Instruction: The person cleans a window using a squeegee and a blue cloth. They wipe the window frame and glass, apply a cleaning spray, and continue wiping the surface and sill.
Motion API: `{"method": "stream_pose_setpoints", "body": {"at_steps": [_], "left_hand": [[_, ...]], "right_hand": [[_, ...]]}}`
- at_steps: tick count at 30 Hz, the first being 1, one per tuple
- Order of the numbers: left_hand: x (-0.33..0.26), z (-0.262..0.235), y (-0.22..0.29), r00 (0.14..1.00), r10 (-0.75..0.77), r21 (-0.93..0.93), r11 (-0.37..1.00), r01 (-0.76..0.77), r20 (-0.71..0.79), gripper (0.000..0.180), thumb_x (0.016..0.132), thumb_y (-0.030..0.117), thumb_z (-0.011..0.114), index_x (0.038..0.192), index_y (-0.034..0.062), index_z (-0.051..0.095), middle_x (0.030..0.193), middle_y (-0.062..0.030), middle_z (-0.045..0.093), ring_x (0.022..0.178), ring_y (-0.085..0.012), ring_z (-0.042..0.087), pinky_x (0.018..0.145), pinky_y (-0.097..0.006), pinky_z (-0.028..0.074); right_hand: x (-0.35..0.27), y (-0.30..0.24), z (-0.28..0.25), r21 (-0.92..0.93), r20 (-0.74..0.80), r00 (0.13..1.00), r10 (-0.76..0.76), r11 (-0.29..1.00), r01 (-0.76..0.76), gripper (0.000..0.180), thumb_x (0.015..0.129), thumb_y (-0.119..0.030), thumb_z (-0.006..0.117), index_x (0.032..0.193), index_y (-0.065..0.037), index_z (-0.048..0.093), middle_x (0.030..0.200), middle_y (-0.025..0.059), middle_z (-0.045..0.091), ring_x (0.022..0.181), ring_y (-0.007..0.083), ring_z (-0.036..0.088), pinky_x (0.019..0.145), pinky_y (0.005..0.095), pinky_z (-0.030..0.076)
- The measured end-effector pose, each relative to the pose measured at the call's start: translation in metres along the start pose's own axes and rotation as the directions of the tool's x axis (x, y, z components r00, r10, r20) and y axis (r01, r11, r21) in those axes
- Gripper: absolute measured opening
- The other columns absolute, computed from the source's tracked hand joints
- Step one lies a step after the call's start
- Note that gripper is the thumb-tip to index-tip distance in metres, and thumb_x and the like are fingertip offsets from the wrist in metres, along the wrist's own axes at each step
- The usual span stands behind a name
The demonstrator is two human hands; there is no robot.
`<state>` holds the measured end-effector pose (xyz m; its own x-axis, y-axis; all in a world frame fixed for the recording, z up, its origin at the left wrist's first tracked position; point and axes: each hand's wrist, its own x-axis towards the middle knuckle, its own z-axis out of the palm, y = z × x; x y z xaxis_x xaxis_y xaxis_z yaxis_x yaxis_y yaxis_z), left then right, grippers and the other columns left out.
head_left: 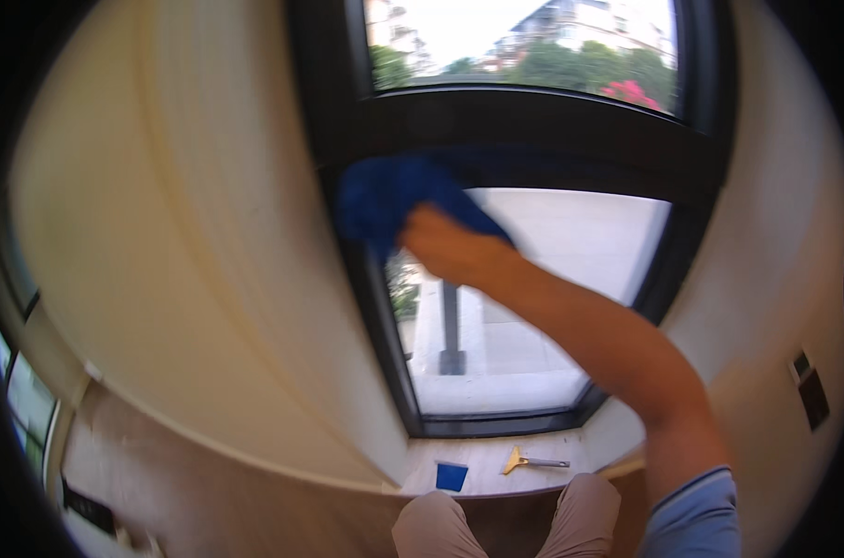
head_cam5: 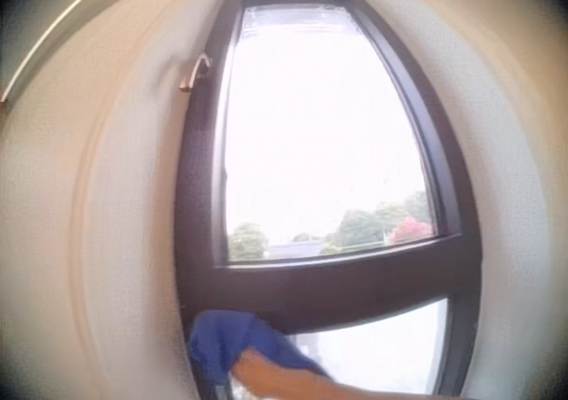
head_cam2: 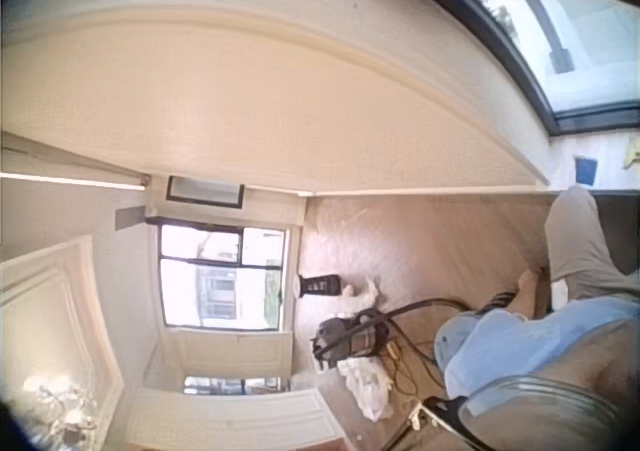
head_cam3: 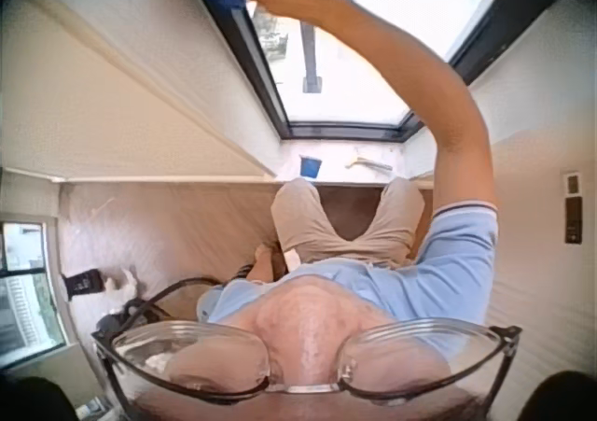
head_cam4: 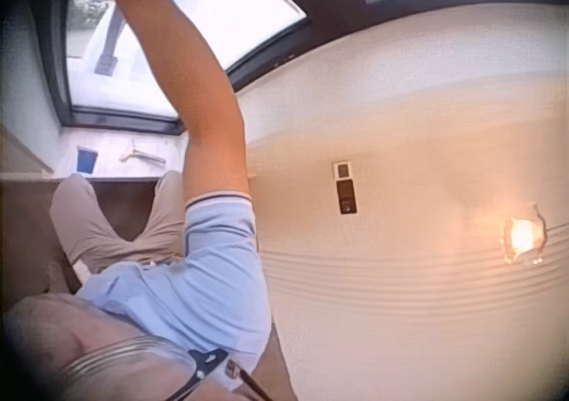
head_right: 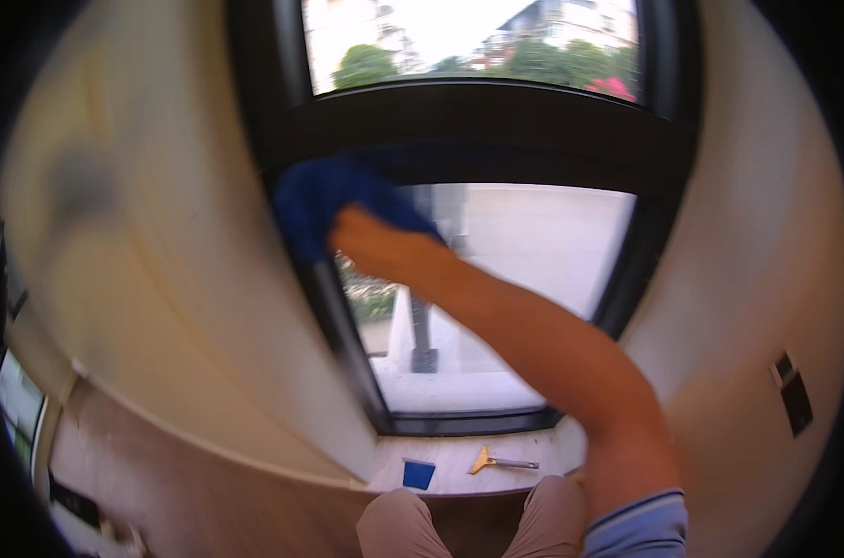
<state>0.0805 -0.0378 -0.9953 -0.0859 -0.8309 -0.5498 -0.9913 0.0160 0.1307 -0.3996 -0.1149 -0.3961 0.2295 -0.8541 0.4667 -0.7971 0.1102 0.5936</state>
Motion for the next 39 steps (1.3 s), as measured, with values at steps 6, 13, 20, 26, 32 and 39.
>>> {"method": "stream_pose_setpoints", "body": {"at_steps": [6, 13, 20, 26, 32, 39], "left_hand": [[0.058, -0.007, 0.048, 0.968, 0.178, 0.057, 0.984, -0.170, -0.177, 0.029, 0.104, 0.029, 0.062, 0.118, 0.0112, 0.080, 0.130, -0.0173, 0.074, 0.122, -0.0352, 0.071, 0.094, -0.046, 0.062], [0.069, -0.002, 0.080, 0.933, 0.337, 0.118, 0.939, -0.324, -0.124, 0.027, 0.103, 0.028, 0.062, 0.115, 0.0112, 0.080, 0.128, -0.0169, 0.075, 0.120, -0.0350, 0.072, 0.092, -0.046, 0.062], [0.076, -0.014, 0.055, 0.937, 0.326, 0.151, 0.939, -0.307, -0.122, 0.025, 0.103, 0.026, 0.062, 0.113, 0.0113, 0.080, 0.126, -0.0164, 0.075, 0.118, -0.0347, 0.072, 0.090, -0.046, 0.062], [0.078, -0.003, 0.038, 0.943, 0.319, 0.151, 0.941, -0.302, -0.099, 0.024, 0.102, 0.025, 0.063, 0.111, 0.0113, 0.080, 0.124, -0.0160, 0.075, 0.116, -0.0345, 0.073, 0.089, -0.045, 0.062], [0.073, 0.010, 0.028, 0.951, 0.301, 0.151, 0.945, -0.289, -0.067, 0.023, 0.102, 0.024, 0.063, 0.108, 0.0113, 0.080, 0.122, -0.0156, 0.076, 0.114, -0.0342, 0.073, 0.087, -0.045, 0.062], [0.076, 0.020, -0.005, 0.963, 0.267, 0.165, 0.953, -0.256, -0.046, 0.021, 0.101, 0.022, 0.063, 0.106, 0.0113, 0.080, 0.120, -0.0151, 0.076, 0.112, -0.0340, 0.074, 0.085, -0.045, 0.062]], "right_hand": [[-0.058, 0.056, 0.057, -0.047, -0.557, 0.812, -0.173, 0.983, 0.177, 0.020, 0.095, -0.006, 0.060, 0.106, -0.002, 0.077, 0.127, 0.0180, 0.072, 0.124, 0.0345, 0.066, 0.106, 0.0447, 0.051], [-0.316, 0.138, 0.004, 0.232, -0.228, 0.492, 0.841, 0.537, -0.811, 0.051, 0.095, -0.015, 0.074, 0.140, -0.001, 0.056, 0.136, 0.0250, 0.062, 0.120, 0.0429, 0.066, 0.107, 0.0455, 0.054], [-0.218, 0.080, -0.024, 0.235, -0.098, 0.358, 0.929, 0.371, -0.898, 0.034, 0.095, -0.010, 0.068, 0.126, 0.003, 0.058, 0.123, 0.0298, 0.059, 0.110, 0.0472, 0.066, 0.096, 0.0499, 0.058], [-0.237, 0.079, -0.006, 0.009, -0.386, 0.589, 0.710, 0.642, -0.767, 0.029, 0.091, -0.009, 0.070, 0.119, -0.004, 0.069, 0.109, 0.0235, 0.072, 0.106, 0.0396, 0.070, 0.097, 0.0505, 0.055], [-0.162, 0.057, 0.038, 0.209, -0.538, 0.677, 0.501, 0.858, -0.469, 0.023, 0.086, -0.005, 0.074, 0.109, -0.006, 0.075, 0.101, 0.0153, 0.075, 0.098, 0.0371, 0.074, 0.095, 0.0515, 0.056], [-0.141, 0.050, 0.000, 0.056, -0.511, 0.771, 0.381, 0.909, -0.412, 0.035, 0.093, -0.017, 0.074, 0.127, -0.008, 0.071, 0.140, 0.0169, 0.066, 0.126, 0.0373, 0.063, 0.112, 0.0466, 0.049]]}}
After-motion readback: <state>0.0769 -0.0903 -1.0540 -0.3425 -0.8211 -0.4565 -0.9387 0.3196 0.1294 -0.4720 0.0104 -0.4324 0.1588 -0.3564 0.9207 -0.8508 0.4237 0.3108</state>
